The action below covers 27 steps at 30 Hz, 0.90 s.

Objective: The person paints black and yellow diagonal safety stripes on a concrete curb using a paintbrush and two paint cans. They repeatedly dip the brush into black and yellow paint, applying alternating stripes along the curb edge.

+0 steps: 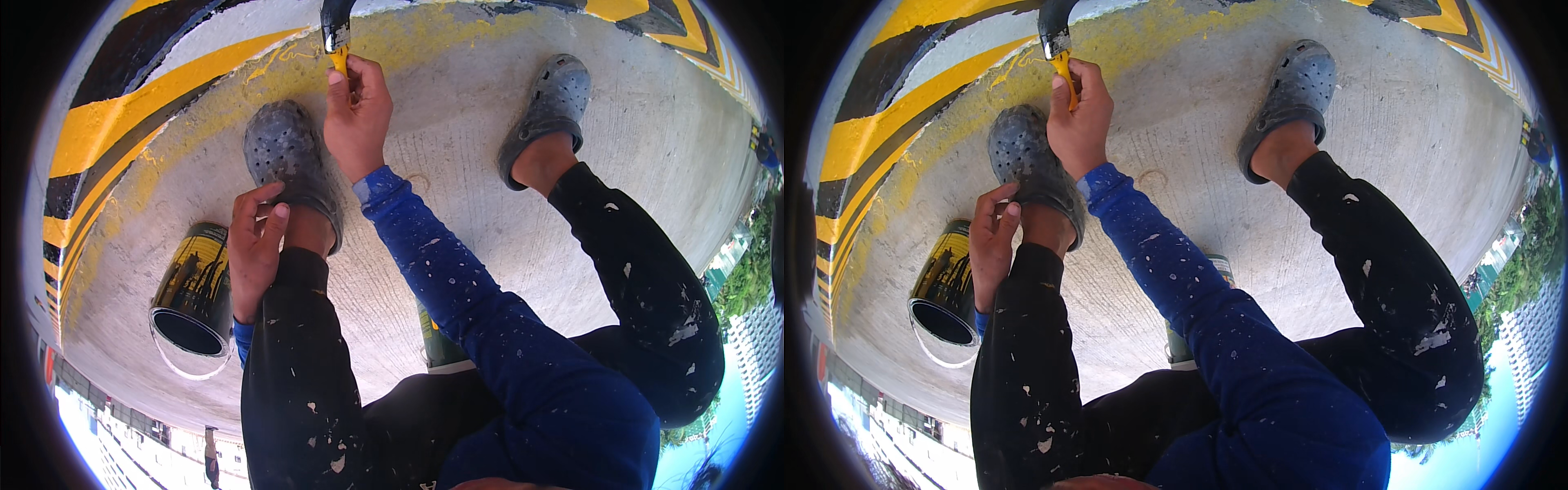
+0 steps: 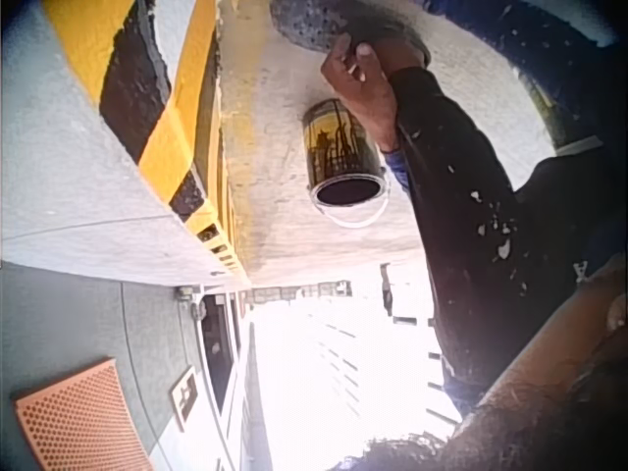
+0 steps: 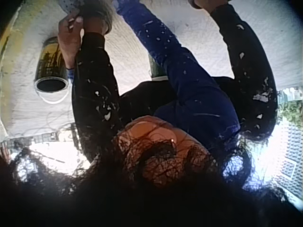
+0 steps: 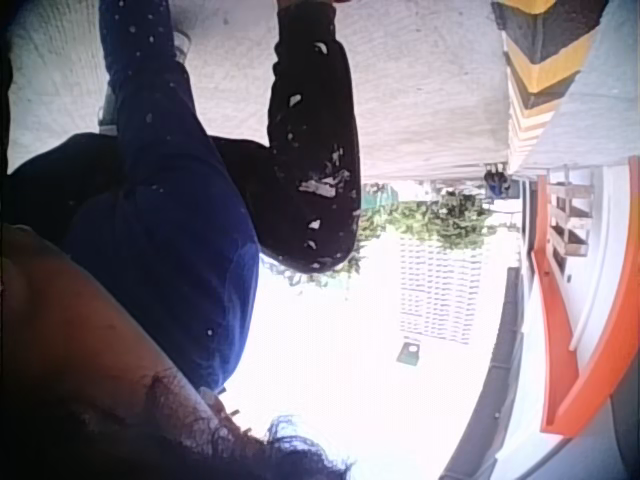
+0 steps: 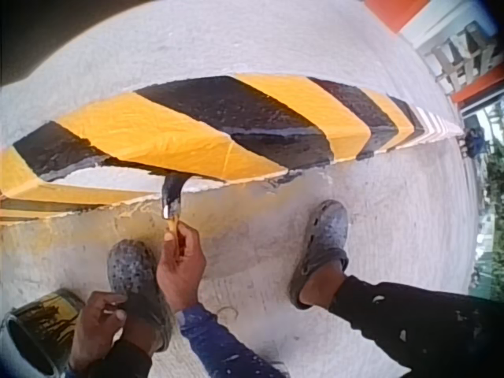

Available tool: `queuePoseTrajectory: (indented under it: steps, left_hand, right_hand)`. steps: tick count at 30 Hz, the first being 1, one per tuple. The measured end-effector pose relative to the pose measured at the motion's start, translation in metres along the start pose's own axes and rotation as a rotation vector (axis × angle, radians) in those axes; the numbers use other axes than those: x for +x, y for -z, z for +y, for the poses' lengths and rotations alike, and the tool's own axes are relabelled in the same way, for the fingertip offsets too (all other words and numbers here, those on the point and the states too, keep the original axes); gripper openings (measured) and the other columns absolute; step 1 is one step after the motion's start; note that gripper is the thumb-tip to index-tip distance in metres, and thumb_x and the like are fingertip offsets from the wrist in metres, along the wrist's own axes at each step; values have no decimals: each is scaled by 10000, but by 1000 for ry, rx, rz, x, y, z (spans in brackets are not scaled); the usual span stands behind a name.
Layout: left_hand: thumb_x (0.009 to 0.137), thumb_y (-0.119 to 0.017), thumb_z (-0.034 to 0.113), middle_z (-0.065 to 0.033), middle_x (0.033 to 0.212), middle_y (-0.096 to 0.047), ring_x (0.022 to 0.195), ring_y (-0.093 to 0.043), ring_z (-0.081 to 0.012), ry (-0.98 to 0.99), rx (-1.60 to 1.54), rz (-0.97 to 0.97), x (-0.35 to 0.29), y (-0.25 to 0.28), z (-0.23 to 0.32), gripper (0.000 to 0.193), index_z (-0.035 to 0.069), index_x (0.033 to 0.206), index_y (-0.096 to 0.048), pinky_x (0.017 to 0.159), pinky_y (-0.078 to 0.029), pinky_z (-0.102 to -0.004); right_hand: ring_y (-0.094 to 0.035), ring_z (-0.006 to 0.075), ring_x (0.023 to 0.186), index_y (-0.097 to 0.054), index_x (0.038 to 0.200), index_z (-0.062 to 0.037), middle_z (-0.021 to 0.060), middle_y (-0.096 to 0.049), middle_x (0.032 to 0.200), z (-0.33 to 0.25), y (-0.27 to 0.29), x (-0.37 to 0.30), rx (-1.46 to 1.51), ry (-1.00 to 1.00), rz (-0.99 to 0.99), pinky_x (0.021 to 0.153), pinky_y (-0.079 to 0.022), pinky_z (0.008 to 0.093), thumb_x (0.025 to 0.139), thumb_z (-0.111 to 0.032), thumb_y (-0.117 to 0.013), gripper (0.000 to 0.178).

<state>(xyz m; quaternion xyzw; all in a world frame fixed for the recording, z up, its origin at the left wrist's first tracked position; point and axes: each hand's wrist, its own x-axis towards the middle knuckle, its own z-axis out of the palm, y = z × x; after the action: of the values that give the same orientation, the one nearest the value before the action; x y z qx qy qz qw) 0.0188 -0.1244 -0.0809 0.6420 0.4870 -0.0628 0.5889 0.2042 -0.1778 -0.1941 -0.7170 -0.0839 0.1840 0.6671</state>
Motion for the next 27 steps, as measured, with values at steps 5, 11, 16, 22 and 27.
queuePoseTrajectory:
  steps: [5,11,16,22,27]
  left_hand:
    - [1045,-673,302,-95,1275,-611,1051,-636,-187,2,4,-3,0,0,2,395,46,1345,-658,920,-504,-334]
    - [1049,-670,292,-105,1293,-605,1076,-648,-201,-10,-28,-10,0,1,-1,393,43,1353,-650,944,-504,-339]
    - [1049,-669,282,-104,1292,-605,1070,-650,-203,3,-24,-10,0,0,-1,387,44,1353,-649,945,-505,-341]
    - [1049,-665,277,-104,1289,-605,1079,-652,-208,9,-25,-8,-1,0,-1,381,46,1352,-650,944,-505,-342]
    - [1049,-665,279,-103,1293,-606,1084,-652,-206,8,-26,-9,-1,1,-1,382,47,1352,-649,943,-505,-342]
  right_hand:
    - [-582,70,811,-598,1226,3,42,-676,996,0,-2,-1,2,25,2,707,-486,258,1069,-158,-659,234]
    - [-580,69,803,-605,1225,-5,39,-676,990,-3,-3,-2,-3,4,-16,700,-486,260,1069,-171,-662,235]
    - [-611,109,824,-606,1222,-3,70,-685,990,-7,-3,-3,-4,-3,-29,730,-501,281,1057,-143,-657,223]
    - [-691,199,904,-599,1223,8,144,-711,1026,-16,-3,-5,-13,-31,-66,810,-550,333,1037,-81,-644,212]
    - [-691,201,897,-600,1223,9,145,-713,1035,-17,-4,-5,-9,-7,-69,811,-553,331,1041,-87,-646,212]
